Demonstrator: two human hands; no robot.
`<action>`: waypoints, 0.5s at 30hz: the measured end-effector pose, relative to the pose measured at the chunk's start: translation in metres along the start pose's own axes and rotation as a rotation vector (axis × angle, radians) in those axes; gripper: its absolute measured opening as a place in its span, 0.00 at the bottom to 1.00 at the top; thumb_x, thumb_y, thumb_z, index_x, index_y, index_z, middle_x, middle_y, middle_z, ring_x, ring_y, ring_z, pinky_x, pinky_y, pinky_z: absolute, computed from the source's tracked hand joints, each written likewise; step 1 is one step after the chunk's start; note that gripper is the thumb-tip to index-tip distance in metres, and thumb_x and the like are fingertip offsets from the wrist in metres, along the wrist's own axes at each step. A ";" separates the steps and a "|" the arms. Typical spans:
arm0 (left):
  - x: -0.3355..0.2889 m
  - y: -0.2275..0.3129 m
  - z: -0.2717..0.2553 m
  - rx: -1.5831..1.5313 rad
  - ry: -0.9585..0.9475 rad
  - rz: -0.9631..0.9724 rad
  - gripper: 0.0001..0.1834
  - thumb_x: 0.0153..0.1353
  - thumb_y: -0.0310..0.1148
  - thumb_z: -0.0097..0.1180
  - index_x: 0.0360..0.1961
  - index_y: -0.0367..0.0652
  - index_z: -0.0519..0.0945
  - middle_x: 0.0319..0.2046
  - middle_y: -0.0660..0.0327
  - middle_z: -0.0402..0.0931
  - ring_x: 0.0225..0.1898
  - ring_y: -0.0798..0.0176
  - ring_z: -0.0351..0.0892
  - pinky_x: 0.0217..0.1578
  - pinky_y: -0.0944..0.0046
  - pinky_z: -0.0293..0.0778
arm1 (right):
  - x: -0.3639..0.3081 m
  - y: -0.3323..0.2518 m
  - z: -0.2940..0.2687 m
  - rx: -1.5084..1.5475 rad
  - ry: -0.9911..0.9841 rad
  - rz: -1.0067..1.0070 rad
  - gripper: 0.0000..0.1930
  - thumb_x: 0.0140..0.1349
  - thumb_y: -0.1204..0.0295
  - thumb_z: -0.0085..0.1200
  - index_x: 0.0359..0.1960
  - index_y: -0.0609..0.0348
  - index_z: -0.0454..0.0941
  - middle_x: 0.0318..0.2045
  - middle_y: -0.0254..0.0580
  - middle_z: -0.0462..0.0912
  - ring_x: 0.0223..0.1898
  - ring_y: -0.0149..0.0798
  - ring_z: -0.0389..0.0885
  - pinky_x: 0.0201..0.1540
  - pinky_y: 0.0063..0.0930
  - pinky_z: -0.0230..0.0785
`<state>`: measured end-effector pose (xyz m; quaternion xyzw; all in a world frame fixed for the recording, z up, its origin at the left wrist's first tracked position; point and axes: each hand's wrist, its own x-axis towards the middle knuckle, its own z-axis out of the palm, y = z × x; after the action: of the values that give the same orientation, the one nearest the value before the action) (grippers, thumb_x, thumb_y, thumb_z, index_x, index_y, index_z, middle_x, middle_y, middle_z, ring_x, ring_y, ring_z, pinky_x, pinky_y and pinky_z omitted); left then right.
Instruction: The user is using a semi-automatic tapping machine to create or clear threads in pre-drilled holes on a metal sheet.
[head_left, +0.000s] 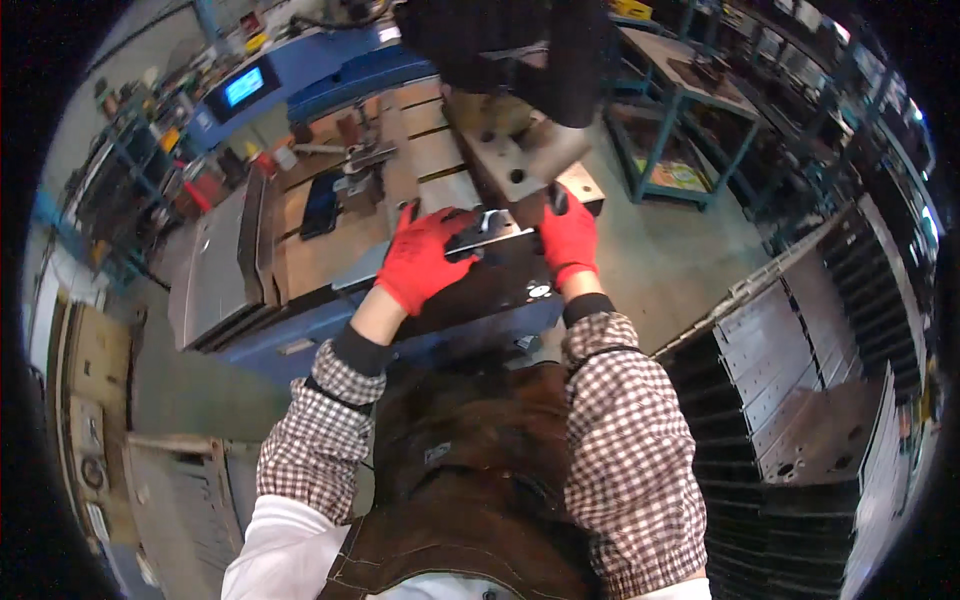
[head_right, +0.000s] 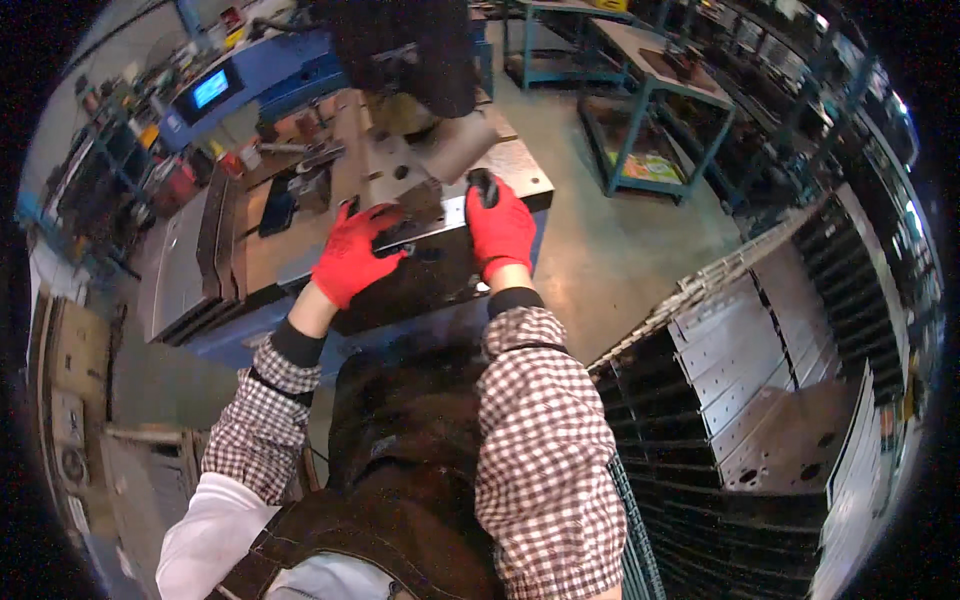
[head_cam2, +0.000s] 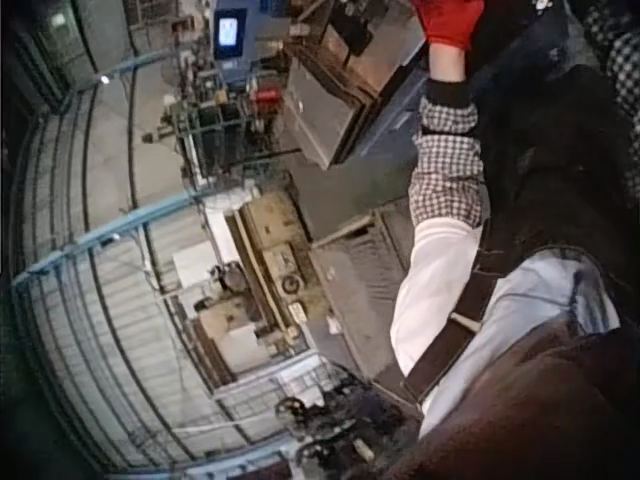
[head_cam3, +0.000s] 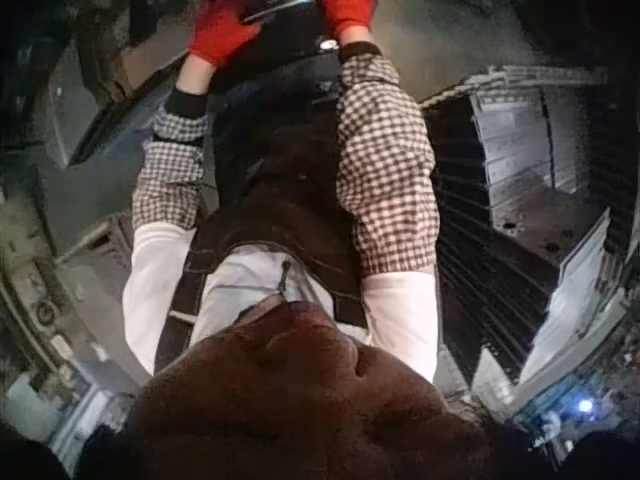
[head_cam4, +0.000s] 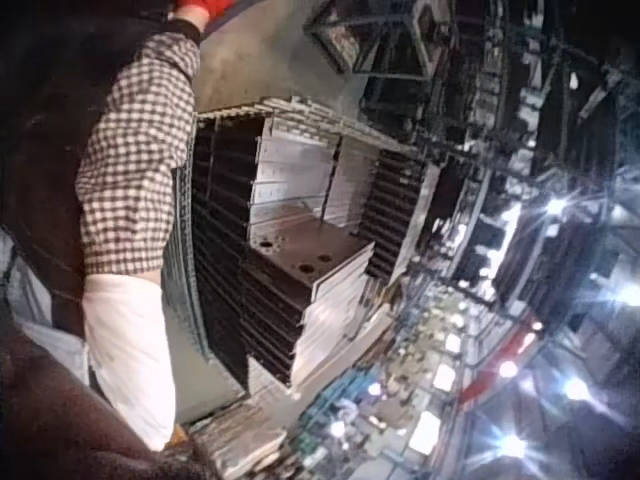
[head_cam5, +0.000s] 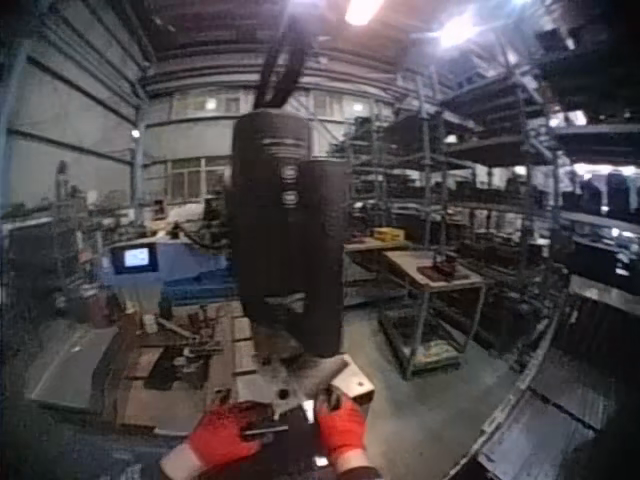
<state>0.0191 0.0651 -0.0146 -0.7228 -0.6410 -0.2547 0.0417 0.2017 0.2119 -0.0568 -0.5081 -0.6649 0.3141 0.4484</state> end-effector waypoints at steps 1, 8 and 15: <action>-0.002 -0.001 -0.002 0.025 0.003 -0.013 0.33 0.52 0.44 0.68 0.60 0.48 0.78 0.60 0.54 0.76 0.63 0.48 0.72 0.72 0.39 0.50 | 0.000 -0.001 0.002 0.014 -0.024 0.011 0.24 0.64 0.50 0.54 0.58 0.45 0.80 0.53 0.48 0.83 0.54 0.51 0.81 0.58 0.41 0.72; -0.008 -0.010 -0.003 0.074 -0.008 -0.034 0.35 0.53 0.45 0.66 0.64 0.54 0.75 0.59 0.56 0.76 0.62 0.51 0.74 0.72 0.38 0.48 | 0.001 -0.013 0.005 -0.126 -0.094 0.010 0.23 0.66 0.53 0.54 0.58 0.49 0.80 0.55 0.47 0.82 0.57 0.52 0.79 0.59 0.41 0.71; -0.006 -0.008 -0.001 0.063 -0.030 -0.041 0.35 0.52 0.45 0.65 0.65 0.57 0.74 0.58 0.56 0.76 0.62 0.51 0.73 0.73 0.39 0.46 | -0.003 -0.006 0.004 -0.125 -0.049 -0.025 0.24 0.65 0.52 0.54 0.57 0.51 0.80 0.53 0.52 0.83 0.55 0.55 0.80 0.57 0.42 0.71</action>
<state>0.0104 0.0603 -0.0182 -0.7117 -0.6639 -0.2241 0.0496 0.1961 0.2075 -0.0540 -0.5189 -0.7002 0.2788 0.4034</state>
